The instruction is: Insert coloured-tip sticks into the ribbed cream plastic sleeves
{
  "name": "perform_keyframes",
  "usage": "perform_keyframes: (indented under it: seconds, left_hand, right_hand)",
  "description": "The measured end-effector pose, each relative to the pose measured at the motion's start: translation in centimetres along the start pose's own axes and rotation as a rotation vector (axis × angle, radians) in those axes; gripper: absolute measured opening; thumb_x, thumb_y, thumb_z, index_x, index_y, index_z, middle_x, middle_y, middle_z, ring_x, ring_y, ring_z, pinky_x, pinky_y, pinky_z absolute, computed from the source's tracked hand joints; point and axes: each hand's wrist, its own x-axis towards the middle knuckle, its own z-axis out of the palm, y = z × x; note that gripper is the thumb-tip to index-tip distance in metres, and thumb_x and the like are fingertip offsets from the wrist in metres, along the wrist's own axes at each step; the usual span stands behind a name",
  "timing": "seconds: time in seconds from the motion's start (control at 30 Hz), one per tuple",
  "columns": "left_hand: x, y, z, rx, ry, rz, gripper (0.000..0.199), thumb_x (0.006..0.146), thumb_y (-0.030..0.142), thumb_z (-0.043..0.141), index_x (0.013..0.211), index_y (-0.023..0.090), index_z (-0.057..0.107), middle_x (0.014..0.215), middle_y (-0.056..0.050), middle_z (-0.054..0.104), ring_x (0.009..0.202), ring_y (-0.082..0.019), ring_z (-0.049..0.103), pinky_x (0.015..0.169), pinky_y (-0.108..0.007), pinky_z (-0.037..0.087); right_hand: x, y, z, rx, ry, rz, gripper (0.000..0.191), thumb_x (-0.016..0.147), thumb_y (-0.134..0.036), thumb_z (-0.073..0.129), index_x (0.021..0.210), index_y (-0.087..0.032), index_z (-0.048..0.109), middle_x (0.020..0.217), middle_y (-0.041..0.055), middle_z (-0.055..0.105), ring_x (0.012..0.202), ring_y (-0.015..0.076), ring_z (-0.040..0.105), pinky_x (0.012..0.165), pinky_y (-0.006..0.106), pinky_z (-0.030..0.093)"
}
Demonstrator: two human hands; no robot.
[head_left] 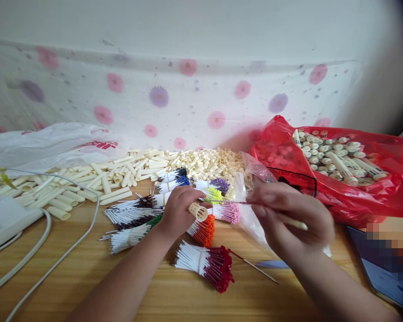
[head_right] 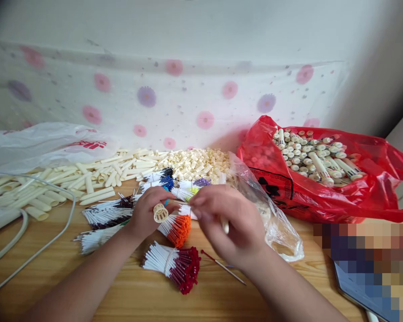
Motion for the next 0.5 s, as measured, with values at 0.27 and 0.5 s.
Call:
perform_keyframes:
  seconds: [0.27,0.5]
  left_hand:
    - [0.4,0.4,-0.4,-0.088,0.127,-0.134,0.021,0.081,0.038,0.047,0.071,0.02,0.049,0.063,-0.002,0.05,0.059,-0.015,0.049,0.052,-0.029,0.043]
    - [0.6,0.9,-1.0,-0.126,0.091,-0.199,0.027,0.081,0.046,0.042,0.072,0.021,0.047,0.064,-0.002,0.05,0.059,-0.015,0.049,0.053,-0.031,0.043]
  right_hand:
    - [2.8,-3.1,2.0,0.017,-0.259,-0.129,0.011,0.081,-0.011,0.049,0.076,-0.017,0.055,0.069,0.0013,0.062,0.059,0.0081,0.058,0.056,0.019,0.05]
    - [1.4,-0.6,3.5,0.058,-0.343,-0.184,0.017,0.079,-0.007,0.044,0.092,-0.015,0.052,0.079,0.0067,0.061,0.076,0.0111,0.059,0.066,0.022,0.052]
